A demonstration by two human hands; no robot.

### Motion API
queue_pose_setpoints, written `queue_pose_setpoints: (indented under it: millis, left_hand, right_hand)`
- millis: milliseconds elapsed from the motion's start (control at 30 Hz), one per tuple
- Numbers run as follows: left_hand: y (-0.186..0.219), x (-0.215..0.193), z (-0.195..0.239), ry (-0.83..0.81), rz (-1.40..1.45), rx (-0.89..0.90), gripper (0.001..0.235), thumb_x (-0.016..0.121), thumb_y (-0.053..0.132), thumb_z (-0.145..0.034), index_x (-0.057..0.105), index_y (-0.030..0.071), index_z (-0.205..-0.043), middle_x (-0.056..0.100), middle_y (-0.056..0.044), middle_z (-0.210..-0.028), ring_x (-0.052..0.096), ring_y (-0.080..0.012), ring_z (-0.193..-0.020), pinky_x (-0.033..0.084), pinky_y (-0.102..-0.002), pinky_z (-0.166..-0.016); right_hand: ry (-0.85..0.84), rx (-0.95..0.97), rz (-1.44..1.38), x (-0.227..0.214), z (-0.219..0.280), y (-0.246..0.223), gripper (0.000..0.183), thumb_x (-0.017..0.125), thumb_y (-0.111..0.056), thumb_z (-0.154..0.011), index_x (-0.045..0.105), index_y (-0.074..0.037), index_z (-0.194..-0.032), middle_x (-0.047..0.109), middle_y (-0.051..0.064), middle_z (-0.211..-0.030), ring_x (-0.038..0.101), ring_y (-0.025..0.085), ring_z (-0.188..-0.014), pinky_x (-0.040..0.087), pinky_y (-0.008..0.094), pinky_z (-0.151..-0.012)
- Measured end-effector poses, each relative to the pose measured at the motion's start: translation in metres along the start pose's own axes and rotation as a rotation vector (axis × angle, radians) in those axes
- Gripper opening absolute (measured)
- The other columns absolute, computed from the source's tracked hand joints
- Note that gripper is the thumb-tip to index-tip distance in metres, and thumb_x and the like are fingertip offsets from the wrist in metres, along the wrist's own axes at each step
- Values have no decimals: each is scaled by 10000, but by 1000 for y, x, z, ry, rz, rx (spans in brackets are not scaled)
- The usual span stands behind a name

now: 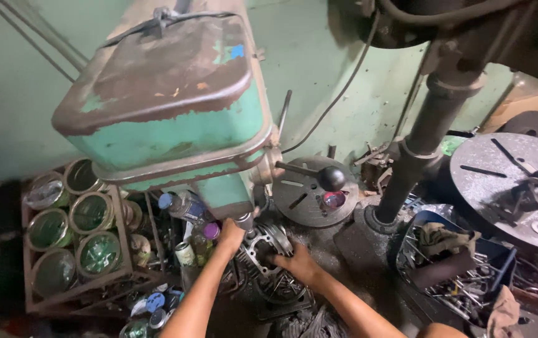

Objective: Use a drill press to machine or clean a motorcycle engine cylinder component.

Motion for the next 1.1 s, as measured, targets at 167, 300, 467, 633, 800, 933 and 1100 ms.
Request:
queue_pose_setpoints:
  millis: [167,300,467,633,800,933,1100]
  left_hand:
    - [-33,-22,7,-44,-607,-370,330,674,267,-821,798,50,-1037,735,-237,-1139,715,-402,-1083,573,-509,-931]
    - [78,-63,77,-298,-833,-276,488,557,485,-936,596,301,-1386,662,-137,-1311,620,-397,-1247,492,-519,-1036]
    - [38,11,75,-481,-701,123,463,715,472,-845,674,325,-1282,774,-66,-1127,748,-245,-1096,575,-367,-981]
    - [183,51,105,-337,-491,499,371,797,374,-774,731,218,-1104,762,-43,-1049,727,-252,-1011,564,-354,-903]
    - [264,119,67,-213,-497,541,406,788,249,-803,705,127,-1181,624,-162,-1241,595,-373,-1159,494,-454,-965]
    - [243,163,13,-253,-720,416,484,854,266,-776,690,141,-1214,482,-231,-1423,488,-413,-1290,448,-460,-1031]
    - [231,188,-4,-314,-828,333,468,855,358,-784,720,148,-1180,548,-213,-1392,537,-394,-1287,476,-462,-1041]
  right_hand:
    - [-34,-125,-208,-3,24,-43,702,865,-364,-711,644,-36,-1290,727,99,-1209,667,212,-1111,543,372,-1002]
    - [-36,-211,-167,-10,19,-21,804,829,-486,-749,615,-47,-1389,696,99,-1308,637,210,-1215,486,362,-1076]
    - [-57,-149,-103,-12,33,-31,1049,808,-539,-766,417,9,-1570,647,202,-1374,612,303,-1276,460,392,-1105]
    - [-128,-318,121,31,-48,99,846,683,-452,-928,367,39,-1540,583,280,-1425,552,337,-1358,424,430,-1193]
    - [-89,-616,133,38,-40,66,563,598,-363,-1017,551,-18,-1459,556,224,-1527,479,323,-1452,324,442,-1240]
    - [-59,-570,42,17,-11,21,533,647,-362,-999,546,-23,-1398,587,201,-1445,525,311,-1376,387,434,-1183]
    - [-89,-565,-60,19,-12,41,493,667,-399,-987,612,-42,-1323,666,172,-1362,605,274,-1292,455,416,-1146]
Point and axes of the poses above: each hand's wrist, its own z-axis away from the middle knuckle, its own x-axis out of the palm, y = z × x, the point moved 7 cm from there along -z, towards the middle knuckle
